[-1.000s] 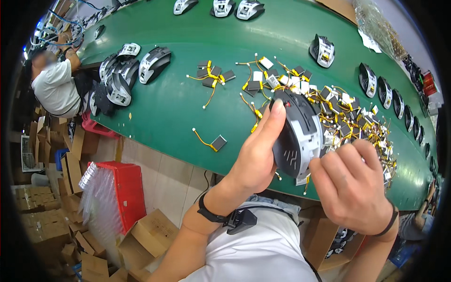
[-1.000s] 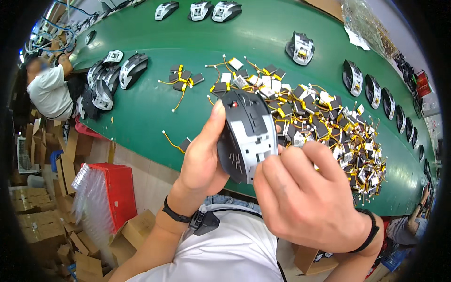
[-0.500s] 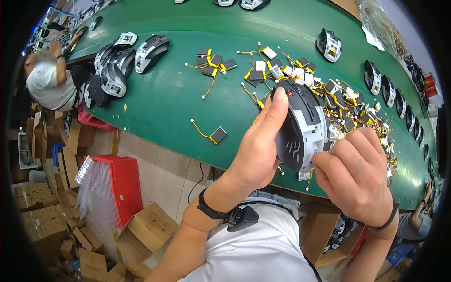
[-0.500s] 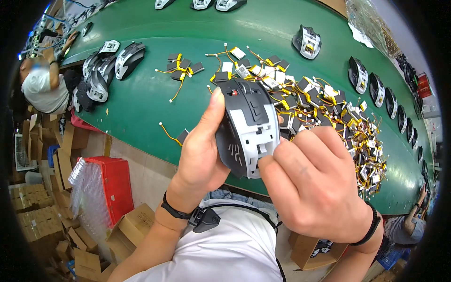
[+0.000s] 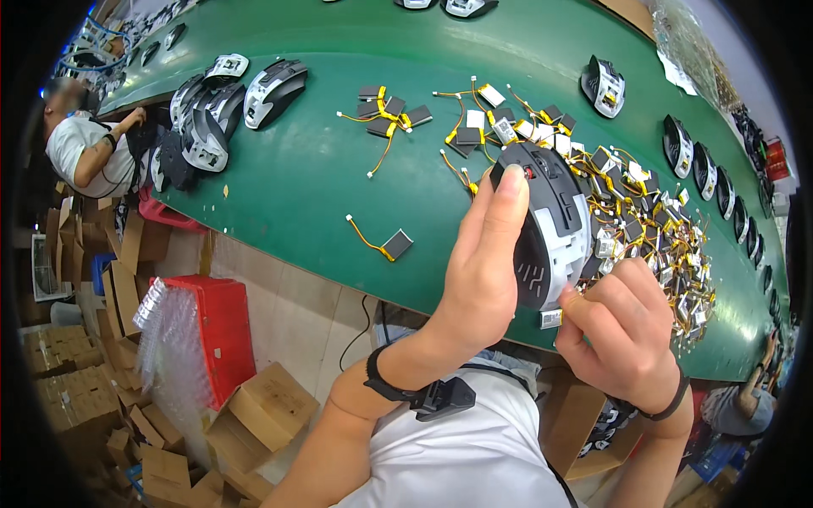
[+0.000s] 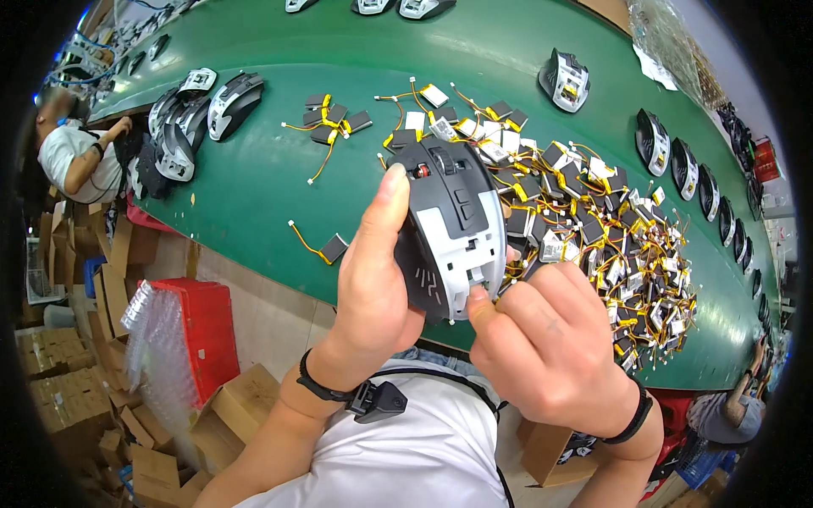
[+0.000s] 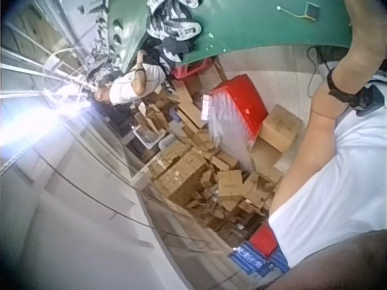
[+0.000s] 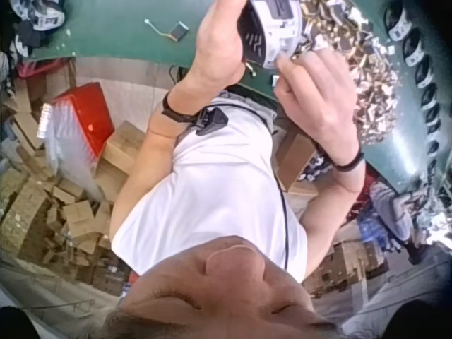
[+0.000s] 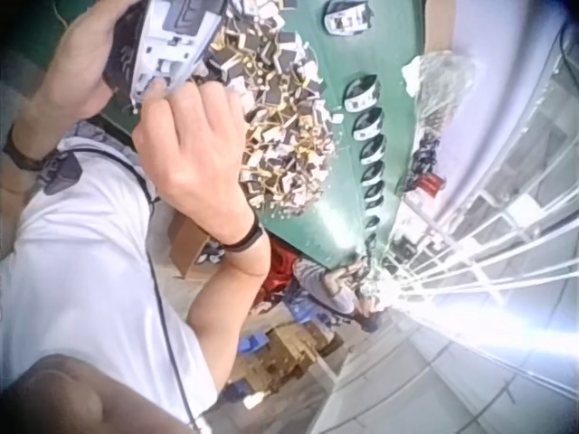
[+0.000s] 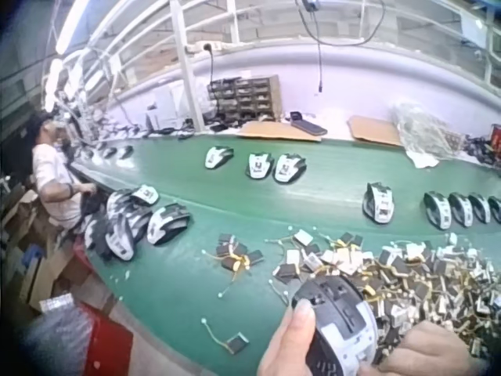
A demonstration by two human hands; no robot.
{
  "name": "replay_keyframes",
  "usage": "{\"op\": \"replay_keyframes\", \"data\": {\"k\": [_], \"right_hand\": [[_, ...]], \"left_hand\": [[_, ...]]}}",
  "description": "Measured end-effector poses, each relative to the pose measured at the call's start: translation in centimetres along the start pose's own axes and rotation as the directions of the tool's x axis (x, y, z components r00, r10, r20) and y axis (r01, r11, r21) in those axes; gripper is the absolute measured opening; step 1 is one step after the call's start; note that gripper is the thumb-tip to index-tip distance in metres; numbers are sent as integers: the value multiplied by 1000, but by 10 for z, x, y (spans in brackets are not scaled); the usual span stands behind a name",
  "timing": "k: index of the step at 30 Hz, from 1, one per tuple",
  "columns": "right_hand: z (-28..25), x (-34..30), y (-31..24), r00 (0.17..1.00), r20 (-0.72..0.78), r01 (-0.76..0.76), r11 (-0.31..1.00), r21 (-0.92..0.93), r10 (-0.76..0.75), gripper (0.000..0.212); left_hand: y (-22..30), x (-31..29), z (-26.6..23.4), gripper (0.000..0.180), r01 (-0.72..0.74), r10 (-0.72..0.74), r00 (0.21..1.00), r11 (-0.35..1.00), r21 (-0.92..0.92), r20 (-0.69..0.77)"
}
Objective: The person assembles small electronic devices by inserting batteries and connecting yellow ribbon cables into the internal compartments. They handle each unit one at a time, placing completed units on the green table and picking up new ones from a pile of components.
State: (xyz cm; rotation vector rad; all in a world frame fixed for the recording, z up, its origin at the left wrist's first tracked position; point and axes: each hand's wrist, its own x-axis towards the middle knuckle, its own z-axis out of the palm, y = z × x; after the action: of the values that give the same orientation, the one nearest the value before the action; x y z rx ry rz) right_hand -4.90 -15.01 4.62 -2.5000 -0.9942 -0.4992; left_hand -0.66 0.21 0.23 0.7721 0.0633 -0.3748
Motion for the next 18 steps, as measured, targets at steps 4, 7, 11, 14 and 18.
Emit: {"op": "replay_keyframes", "data": {"k": [4,7,11,14,18], "right_hand": [[12,-9,-3,999,-47,-3,997,-75,-1,21],[10,-14,-1,990,-108,-90,995,41,94,24],[24,-31,-17,851,-263,-322,848,422,454,26],[45,-21,-29,525,-22,-402,270,875,851,31],[54,-25,-24,552,301,-350,-112,930,777,30]], "left_hand": [[0,2,3,60,-80,76,997,981,174,28],[1,4,-5,68,-14,13,1000,997,70,21],[7,-10,-3,83,-87,90,990,996,-29,110],[3,-12,-5,87,-124,131,973,991,-43,192],[3,-14,-10,87,-171,166,969,985,11,185]]}}
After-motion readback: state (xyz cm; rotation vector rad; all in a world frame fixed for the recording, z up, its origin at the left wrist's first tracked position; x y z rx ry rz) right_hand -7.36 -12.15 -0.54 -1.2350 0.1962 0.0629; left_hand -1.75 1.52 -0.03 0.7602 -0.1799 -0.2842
